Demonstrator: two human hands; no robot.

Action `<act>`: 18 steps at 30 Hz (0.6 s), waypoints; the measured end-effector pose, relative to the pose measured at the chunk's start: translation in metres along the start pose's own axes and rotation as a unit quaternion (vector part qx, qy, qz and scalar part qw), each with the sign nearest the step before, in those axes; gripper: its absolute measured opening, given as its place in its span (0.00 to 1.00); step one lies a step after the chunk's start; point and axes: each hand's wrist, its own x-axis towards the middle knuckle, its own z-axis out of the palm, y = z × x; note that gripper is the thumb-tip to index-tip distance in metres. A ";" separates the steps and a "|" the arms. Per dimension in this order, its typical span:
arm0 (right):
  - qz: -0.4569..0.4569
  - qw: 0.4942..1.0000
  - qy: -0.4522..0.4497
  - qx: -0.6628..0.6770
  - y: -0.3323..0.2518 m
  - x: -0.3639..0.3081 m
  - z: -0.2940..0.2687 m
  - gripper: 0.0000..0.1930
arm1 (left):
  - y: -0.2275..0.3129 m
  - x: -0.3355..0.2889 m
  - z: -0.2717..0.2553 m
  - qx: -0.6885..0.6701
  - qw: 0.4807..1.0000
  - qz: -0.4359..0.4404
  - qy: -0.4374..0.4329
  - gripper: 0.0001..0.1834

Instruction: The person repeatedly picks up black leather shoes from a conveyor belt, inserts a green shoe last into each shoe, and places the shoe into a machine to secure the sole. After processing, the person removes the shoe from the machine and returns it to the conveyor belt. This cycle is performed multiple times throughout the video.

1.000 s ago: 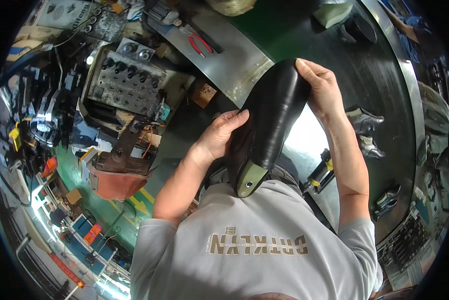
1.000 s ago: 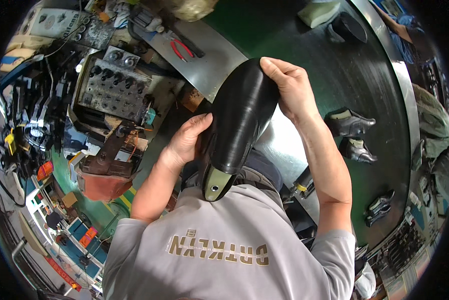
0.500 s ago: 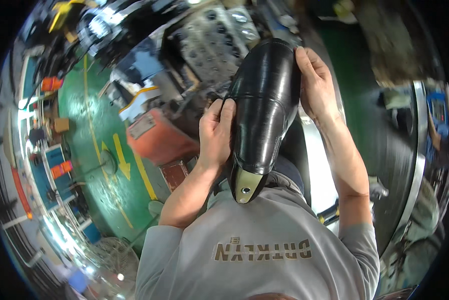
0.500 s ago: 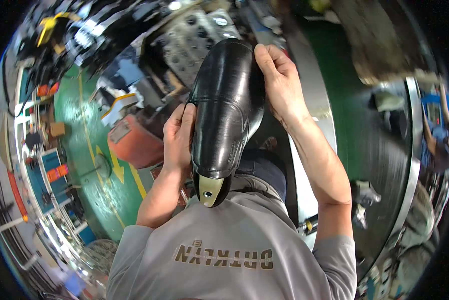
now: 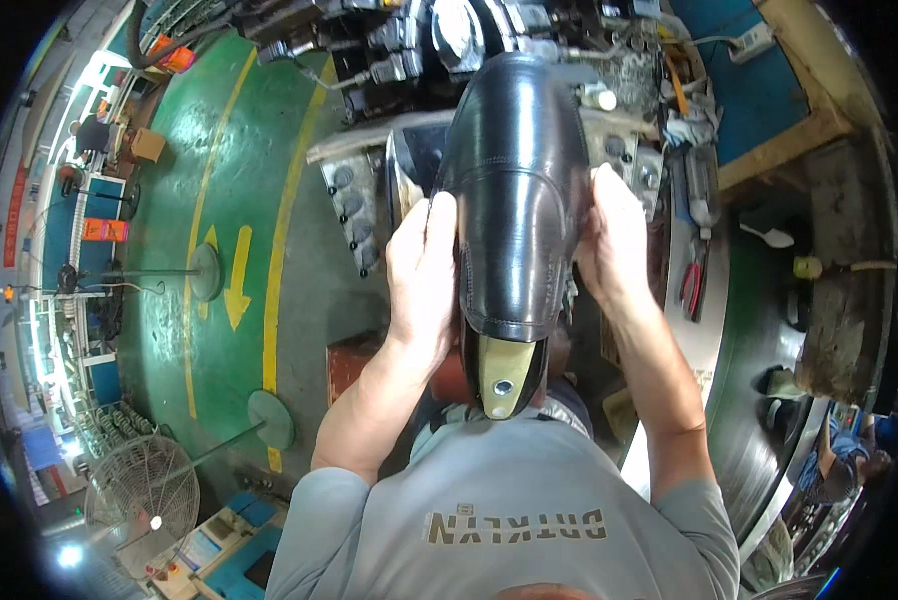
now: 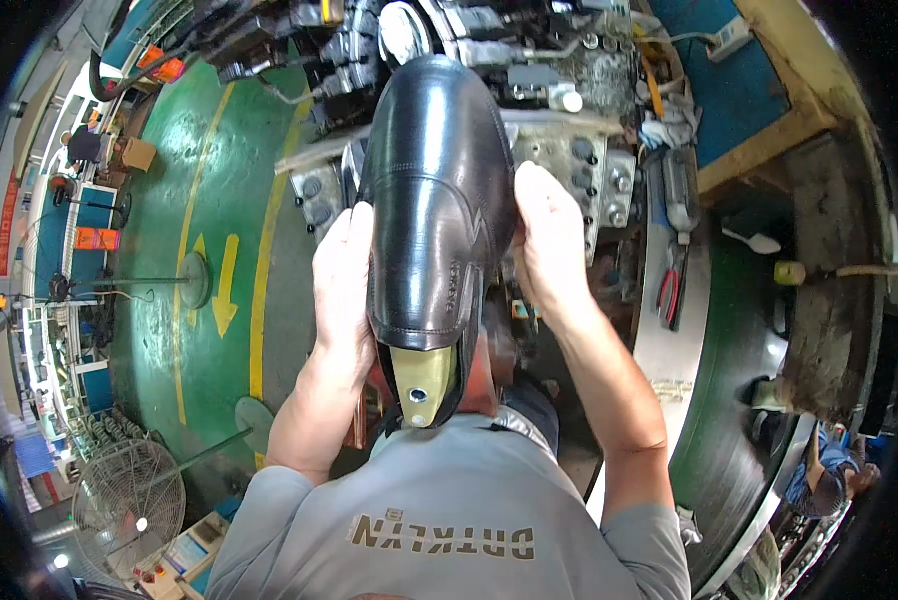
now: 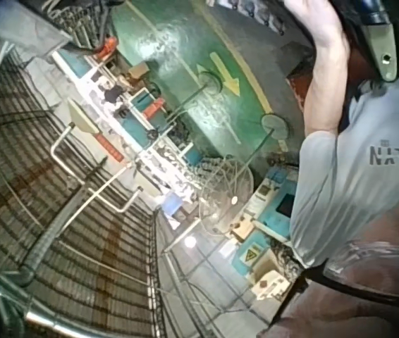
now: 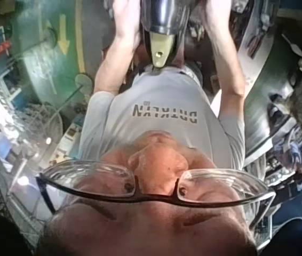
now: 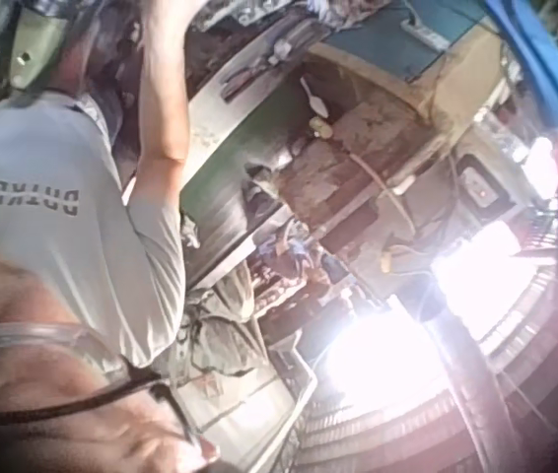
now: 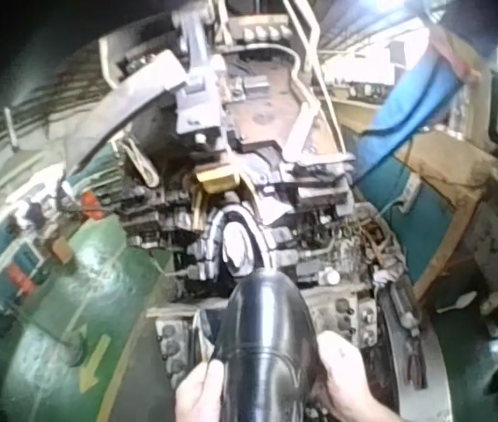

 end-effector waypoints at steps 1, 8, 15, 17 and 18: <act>-0.012 1.000 0.016 -0.006 0.005 0.008 0.008 0.10 | 0.008 0.008 -0.001 0.001 1.000 0.004 0.004 0.12; -0.011 1.000 0.025 -0.007 0.024 0.064 0.034 0.09 | 0.029 0.084 -0.017 -0.071 0.997 -0.005 -0.032 0.13; 0.012 0.993 0.041 0.114 0.025 0.120 0.049 0.07 | 0.030 0.152 -0.003 -0.099 0.995 0.024 -0.013 0.13; 0.009 0.992 0.053 0.118 0.028 0.132 0.053 0.07 | 0.026 0.165 -0.003 -0.083 0.996 0.044 -0.009 0.13; -0.002 0.992 0.056 0.113 0.033 0.140 0.052 0.07 | 0.026 0.171 -0.002 -0.086 0.995 0.049 -0.011 0.13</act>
